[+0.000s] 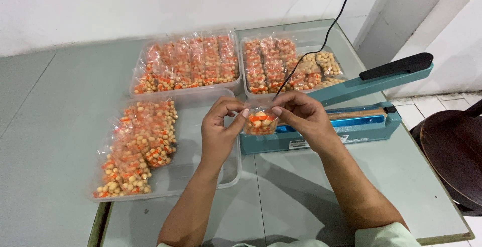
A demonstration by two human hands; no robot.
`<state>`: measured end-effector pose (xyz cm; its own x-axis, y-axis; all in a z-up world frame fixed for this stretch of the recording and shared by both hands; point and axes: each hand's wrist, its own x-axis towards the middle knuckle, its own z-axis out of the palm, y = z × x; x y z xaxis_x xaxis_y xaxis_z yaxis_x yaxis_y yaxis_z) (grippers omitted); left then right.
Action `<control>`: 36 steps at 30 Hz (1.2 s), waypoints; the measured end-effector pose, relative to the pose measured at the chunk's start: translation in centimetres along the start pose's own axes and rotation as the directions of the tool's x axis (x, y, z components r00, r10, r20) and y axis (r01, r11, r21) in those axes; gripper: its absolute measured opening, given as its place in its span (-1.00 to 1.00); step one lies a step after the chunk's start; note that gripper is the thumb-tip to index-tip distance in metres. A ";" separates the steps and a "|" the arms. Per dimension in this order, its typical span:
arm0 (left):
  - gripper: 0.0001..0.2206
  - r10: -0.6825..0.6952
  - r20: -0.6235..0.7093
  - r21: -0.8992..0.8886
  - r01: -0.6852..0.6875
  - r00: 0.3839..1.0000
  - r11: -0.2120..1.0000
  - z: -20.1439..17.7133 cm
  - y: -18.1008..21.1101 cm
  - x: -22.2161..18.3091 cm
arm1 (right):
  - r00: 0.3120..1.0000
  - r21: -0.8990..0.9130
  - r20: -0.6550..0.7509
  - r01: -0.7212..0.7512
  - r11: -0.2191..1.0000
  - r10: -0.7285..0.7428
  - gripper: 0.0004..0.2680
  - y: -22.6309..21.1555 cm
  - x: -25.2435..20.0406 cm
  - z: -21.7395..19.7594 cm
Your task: The person repeatedly seals small transparent packets containing snack balls using a handheld impulse sealer. They pick each packet from a tray, align the open edge on the sealer, press the handle to seal, and place the sealed packet into a second tray. The process is repeated for multiple packets throughout the clip.
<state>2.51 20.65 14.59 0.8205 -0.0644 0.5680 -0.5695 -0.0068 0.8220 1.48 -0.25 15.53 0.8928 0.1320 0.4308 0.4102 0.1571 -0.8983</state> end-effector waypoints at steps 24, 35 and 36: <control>-0.85 0.005 0.192 0.120 -0.029 0.981 0.992 0.9 0.3 -0.5 | 0.964 -0.250 0.264 0.097 0.964 -0.028 -0.91 -2.6 -0.2 -0.2; -0.91 0.002 0.181 0.179 -0.035 0.983 0.983 1.3 0.3 -0.5 | 0.969 -0.289 0.248 0.070 0.955 0.004 -0.94 -3.0 -0.3 -0.4; -0.91 0.003 0.186 0.177 -0.036 0.983 0.983 1.2 0.3 -0.6 | 0.970 -0.290 0.243 0.069 0.955 0.004 -0.94 -3.2 -0.3 -0.4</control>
<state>1.78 19.48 14.49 0.7954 -0.2490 0.5525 -0.5987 -0.1813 0.7802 -0.07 -1.20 18.28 0.8222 0.3664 0.4357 0.5074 -0.1246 -0.8527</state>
